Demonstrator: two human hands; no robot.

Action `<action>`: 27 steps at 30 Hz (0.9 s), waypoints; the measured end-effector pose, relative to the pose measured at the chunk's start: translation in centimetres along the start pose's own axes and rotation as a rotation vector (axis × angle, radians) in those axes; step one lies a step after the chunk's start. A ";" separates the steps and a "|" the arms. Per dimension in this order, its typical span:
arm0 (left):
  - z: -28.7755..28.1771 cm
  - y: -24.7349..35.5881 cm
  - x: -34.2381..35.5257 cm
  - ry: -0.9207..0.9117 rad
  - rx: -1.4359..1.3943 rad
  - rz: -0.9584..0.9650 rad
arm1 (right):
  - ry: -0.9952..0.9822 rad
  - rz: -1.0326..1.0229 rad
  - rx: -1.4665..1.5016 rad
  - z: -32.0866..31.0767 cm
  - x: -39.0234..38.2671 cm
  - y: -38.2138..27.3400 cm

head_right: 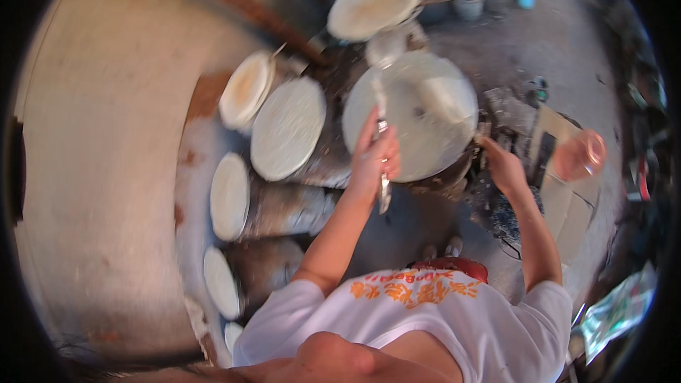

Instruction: The person spreads batter onto multiple circular heating elements using a ladle and a wooden stick, then flips the cooked thin sheets by hand.

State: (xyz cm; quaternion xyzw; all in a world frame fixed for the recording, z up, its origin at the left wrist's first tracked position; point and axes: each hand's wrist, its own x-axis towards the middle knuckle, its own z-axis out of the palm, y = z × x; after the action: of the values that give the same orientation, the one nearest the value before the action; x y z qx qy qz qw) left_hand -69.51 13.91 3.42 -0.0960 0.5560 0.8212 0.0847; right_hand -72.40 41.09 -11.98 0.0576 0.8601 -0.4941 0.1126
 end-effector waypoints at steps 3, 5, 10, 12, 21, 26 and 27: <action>1.6 1.2 0.0 0.011 -0.093 -0.012 | 0.109 -0.287 -0.262 -2.7 0.3 -0.2; 1.7 1.1 0.4 -0.035 -0.159 -0.113 | 0.232 -0.276 -0.309 -4.0 0.3 2.9; 0.2 0.7 1.0 -0.023 -0.466 -0.276 | 0.057 -0.334 -0.317 -3.9 -1.7 -0.3; -0.6 0.3 1.0 -0.039 -0.507 -0.292 | 0.095 -0.267 -0.288 -3.3 -2.2 -0.4; -0.7 -3.0 3.3 -0.021 -0.607 -0.318 | 0.205 0.203 0.332 2.7 -9.6 1.4; 1.7 -10.7 1.2 0.126 -0.793 -0.306 | 0.016 0.188 0.443 9.2 -10.3 -1.9; 2.6 -11.0 0.8 0.162 -0.814 -0.280 | 0.009 0.134 0.364 9.3 -9.8 -2.6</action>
State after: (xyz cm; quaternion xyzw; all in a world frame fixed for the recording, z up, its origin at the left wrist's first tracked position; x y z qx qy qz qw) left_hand -67.70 20.45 -5.70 -0.2604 0.1735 0.9438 0.1067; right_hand -62.21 31.87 -11.86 0.1364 0.7513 -0.6327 0.1293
